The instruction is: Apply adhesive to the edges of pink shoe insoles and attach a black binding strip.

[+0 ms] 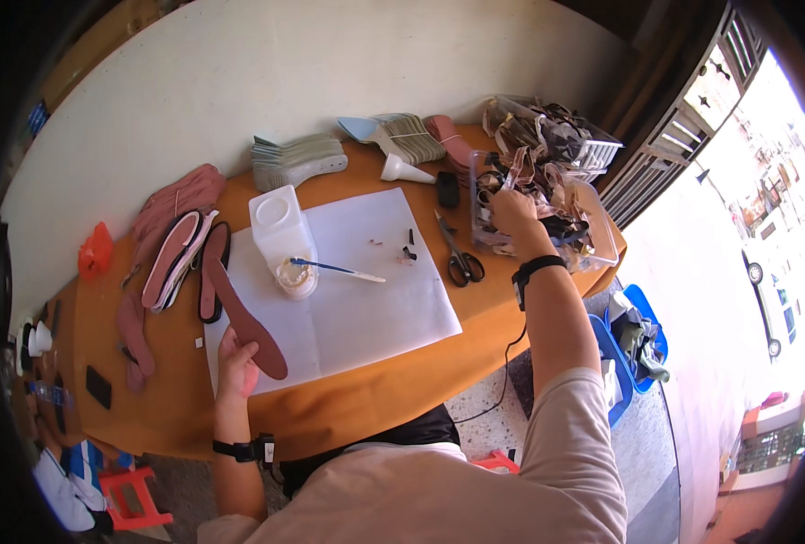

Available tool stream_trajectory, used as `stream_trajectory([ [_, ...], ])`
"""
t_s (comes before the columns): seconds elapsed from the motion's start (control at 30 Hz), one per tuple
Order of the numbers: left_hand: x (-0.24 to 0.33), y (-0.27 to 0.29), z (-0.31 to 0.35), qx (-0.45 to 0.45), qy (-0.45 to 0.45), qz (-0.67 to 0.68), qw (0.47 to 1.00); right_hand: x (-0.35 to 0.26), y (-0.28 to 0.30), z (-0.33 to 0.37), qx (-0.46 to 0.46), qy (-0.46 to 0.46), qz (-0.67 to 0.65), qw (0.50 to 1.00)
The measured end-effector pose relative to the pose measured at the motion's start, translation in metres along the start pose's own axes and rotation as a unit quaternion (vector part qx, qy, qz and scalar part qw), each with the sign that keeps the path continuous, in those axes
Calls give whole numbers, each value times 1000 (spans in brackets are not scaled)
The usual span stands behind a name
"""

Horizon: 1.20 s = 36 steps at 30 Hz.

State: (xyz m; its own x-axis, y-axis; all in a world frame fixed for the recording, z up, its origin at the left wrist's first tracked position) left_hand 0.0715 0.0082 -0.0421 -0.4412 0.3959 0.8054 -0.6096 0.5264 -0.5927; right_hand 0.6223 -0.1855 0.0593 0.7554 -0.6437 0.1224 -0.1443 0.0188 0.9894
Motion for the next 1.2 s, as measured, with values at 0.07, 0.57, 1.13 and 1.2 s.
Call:
stream_trajectory([
  [0.07,0,2,0,3,1,9,1000,5,3,0,17,11,-72,997],
  [0.57,-2,1,-2,5,12,6,1000,103,132,2,269,-88,-609,741],
  [1.13,0,-5,-2,0,6,-1,1000,148,81,38,245,-167,-674,676],
  [1.2,0,-6,-1,-1,8,8,1000,137,70,39,182,-153,-638,732],
])
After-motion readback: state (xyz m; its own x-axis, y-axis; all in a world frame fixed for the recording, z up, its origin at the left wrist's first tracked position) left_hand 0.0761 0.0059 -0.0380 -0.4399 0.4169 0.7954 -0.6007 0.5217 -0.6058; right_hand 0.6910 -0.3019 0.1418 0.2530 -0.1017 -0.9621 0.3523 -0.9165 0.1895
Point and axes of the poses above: each hand's wrist, its own z-axis away from the middle knuckle, its own y-axis out of the back of the hand, x = y × z, the point moved 9 cm from there along -z, towards the middle knuckle, and after that the axes turned 2 degrees about x, right-handed, at the moved point
